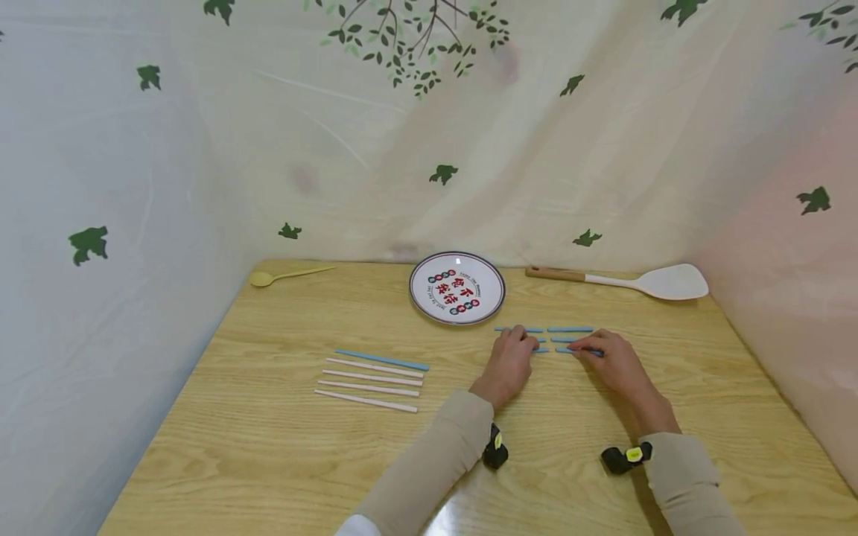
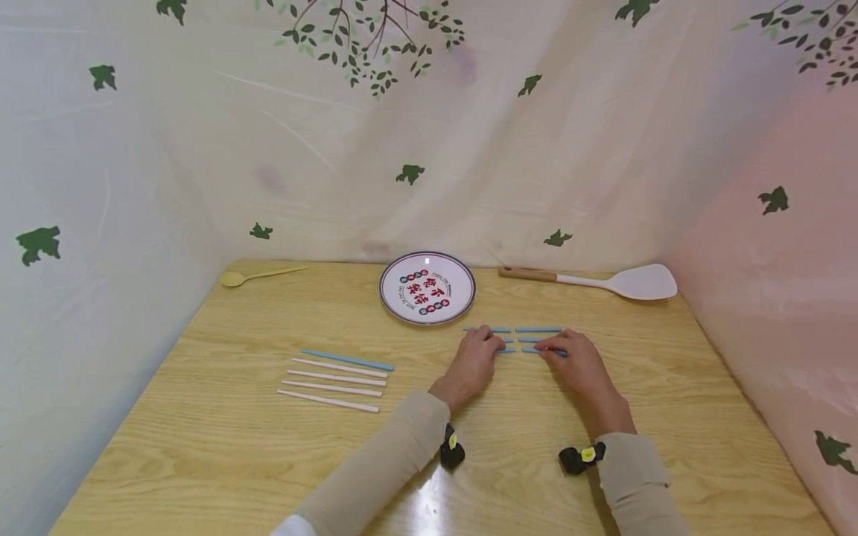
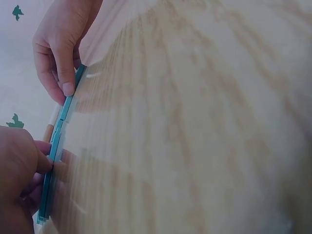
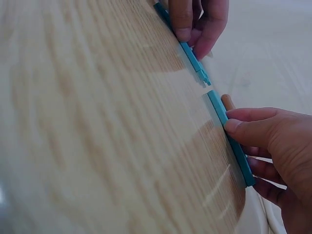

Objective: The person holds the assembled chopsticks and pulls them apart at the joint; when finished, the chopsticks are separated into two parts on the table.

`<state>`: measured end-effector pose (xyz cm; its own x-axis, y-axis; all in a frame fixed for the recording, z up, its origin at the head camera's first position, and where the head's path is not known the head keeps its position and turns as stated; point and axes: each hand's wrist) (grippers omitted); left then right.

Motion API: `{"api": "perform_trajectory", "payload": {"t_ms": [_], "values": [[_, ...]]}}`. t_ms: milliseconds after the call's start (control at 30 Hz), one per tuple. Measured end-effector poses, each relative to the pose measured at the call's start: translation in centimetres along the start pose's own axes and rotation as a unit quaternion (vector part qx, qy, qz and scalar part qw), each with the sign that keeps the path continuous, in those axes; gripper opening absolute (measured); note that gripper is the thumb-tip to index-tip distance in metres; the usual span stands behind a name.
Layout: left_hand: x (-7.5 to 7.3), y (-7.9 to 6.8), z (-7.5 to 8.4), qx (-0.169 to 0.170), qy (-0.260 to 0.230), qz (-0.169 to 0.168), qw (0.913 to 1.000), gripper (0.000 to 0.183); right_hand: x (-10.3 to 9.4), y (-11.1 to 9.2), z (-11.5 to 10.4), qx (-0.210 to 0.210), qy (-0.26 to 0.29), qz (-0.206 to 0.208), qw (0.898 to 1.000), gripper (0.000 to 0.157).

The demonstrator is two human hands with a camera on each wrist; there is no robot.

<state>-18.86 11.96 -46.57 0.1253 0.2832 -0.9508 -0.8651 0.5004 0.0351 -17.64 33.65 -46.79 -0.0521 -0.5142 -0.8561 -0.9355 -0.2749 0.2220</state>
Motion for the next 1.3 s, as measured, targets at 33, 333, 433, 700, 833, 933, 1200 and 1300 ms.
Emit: {"api": "perform_trajectory", "payload": {"t_ms": [33,333,433,700,833,933,1200,1300], "values": [[0.0,-0.1,0.0,-0.001,0.004,0.001,1.0000,0.027,0.1,0.0,0.0,-0.007,-0.002,0.004,1.000,0.012],[-1.2,-1.0,0.5,-0.005,0.035,0.030,0.9989,0.022,-0.1,0.4,-1.1,-0.044,-0.026,0.040,0.998,0.013],[-2.3,-1.7,0.5,0.010,0.040,0.050,0.9979,0.020,-0.3,0.6,-1.9,-0.040,-0.022,0.037,0.998,0.013],[-5.2,-3.8,-1.3,0.052,0.015,0.103,0.9932,0.016,-0.2,1.6,-4.3,-0.059,0.003,0.030,0.998,0.013],[-6.3,-4.7,-3.0,0.066,-0.005,0.143,0.9875,0.015,0.2,2.1,-5.5,-0.083,0.001,0.038,0.996,0.013],[-7.1,-5.5,-4.4,0.074,-0.017,0.177,0.9812,0.013,0.6,2.5,-6.4,-0.086,0.006,0.033,0.996,0.012],[-8.9,-8.0,-9.1,0.033,-0.049,0.220,0.9737,0.008,2.0,3.5,-8.8,-0.078,0.041,0.003,0.996,0.012],[-9.7,-9.0,-11.4,-0.003,-0.086,0.201,0.9758,0.010,2.7,4.0,-9.5,-0.077,0.053,-0.008,0.996,0.013]]}}
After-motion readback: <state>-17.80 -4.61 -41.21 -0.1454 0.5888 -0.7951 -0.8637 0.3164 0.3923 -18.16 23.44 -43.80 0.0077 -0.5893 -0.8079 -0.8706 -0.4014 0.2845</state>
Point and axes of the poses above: each hand's wrist, its own y-axis towards the middle knuckle, its own x-axis out of the palm, z = x × y, and after that the axes turned 7 degrees about -z, right-handed
